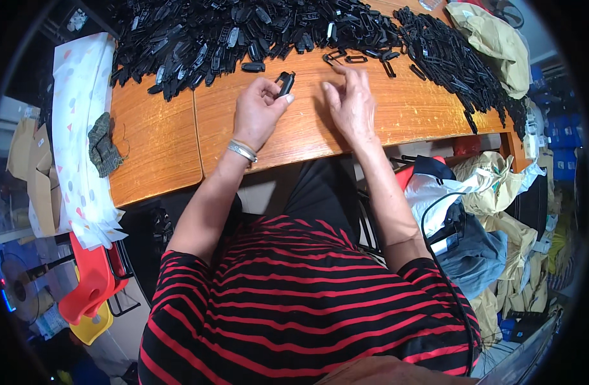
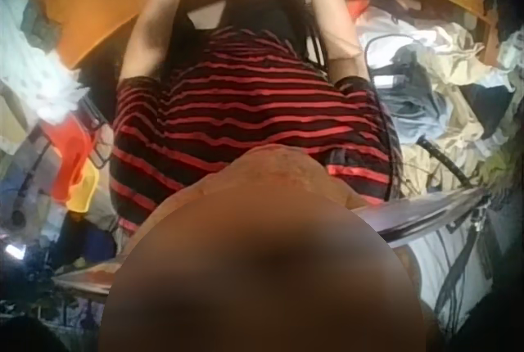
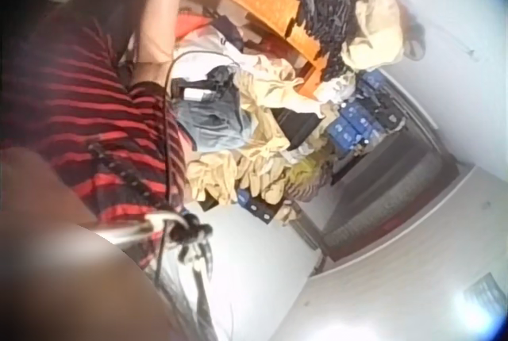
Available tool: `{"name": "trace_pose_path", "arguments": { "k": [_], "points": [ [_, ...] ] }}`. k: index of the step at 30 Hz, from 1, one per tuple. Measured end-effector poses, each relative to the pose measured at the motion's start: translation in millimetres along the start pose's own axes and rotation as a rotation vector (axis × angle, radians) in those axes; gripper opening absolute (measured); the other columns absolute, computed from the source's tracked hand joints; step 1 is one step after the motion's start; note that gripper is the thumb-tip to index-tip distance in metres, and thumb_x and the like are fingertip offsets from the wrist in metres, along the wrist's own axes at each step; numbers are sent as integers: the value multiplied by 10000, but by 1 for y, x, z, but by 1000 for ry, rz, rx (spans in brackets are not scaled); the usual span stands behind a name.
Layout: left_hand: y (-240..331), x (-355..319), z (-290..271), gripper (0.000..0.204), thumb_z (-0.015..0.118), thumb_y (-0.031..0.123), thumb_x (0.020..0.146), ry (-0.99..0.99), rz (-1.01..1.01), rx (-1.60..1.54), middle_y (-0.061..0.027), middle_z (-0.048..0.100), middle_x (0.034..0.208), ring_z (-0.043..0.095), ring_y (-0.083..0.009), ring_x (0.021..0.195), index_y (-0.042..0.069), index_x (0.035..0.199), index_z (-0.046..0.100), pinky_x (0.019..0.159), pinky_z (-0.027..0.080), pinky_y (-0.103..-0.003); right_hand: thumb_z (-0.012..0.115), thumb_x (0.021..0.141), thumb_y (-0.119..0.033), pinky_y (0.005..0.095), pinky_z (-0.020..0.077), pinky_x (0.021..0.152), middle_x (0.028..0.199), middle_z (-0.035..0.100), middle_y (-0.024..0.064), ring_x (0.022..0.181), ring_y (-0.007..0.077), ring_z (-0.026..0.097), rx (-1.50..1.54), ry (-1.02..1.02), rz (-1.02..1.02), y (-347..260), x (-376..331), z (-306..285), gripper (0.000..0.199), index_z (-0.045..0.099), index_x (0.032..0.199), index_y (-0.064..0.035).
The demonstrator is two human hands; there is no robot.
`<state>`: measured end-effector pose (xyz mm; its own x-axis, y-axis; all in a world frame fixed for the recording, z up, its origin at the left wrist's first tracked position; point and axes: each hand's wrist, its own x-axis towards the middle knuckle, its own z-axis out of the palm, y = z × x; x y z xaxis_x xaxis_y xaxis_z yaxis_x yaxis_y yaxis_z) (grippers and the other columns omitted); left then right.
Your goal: Assembling small black plastic clips on a workbench.
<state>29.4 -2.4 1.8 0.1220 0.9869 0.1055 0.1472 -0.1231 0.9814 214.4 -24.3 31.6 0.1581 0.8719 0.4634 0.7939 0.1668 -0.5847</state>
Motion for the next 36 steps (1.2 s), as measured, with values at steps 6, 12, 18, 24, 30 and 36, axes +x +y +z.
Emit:
{"name": "trace_pose_path", "arguments": {
  "k": [6,12,18,24,30,36],
  "points": [
    [10,-25,25,149,719,37,789,17,169,225,-26,615,719,583,-70,628,19,865,592,582,483,-217,667,899,-181,194,451,527,741,638,22,596,64,564,698,-361,337,2,-29,32,198,630,951,6],
    [10,-3,0,294,734,54,721,109,418,598,-95,617,948,612,-240,865,39,988,611,747,511,-339,675,885,-131,185,458,530,777,660,33,598,58,574,972,-331,522,-2,-30,19,195,630,1012,11],
    [-1,25,-3,288,723,59,729,102,415,756,-113,618,957,585,-301,959,51,998,619,830,475,-383,693,869,-101,199,455,542,777,646,16,605,50,551,791,-335,354,-6,-35,26,238,619,1048,36],
    [-3,26,-9,260,697,39,743,42,486,692,-112,606,961,576,-299,949,57,992,625,820,472,-399,698,868,-119,202,456,551,772,643,17,611,47,542,687,-319,306,1,-35,29,234,629,1027,39],
    [-4,54,-36,228,683,52,763,215,554,995,-94,584,948,556,-289,915,65,986,636,819,470,-382,703,867,-130,203,462,562,762,642,13,617,50,546,637,-334,239,2,-37,28,243,632,1027,38],
    [-5,53,-36,187,716,98,766,97,403,973,-99,608,916,578,-265,876,56,931,639,782,483,-358,697,871,-134,206,467,565,776,646,23,625,56,557,643,-356,254,0,-37,28,253,627,1039,41]
  ]
}}
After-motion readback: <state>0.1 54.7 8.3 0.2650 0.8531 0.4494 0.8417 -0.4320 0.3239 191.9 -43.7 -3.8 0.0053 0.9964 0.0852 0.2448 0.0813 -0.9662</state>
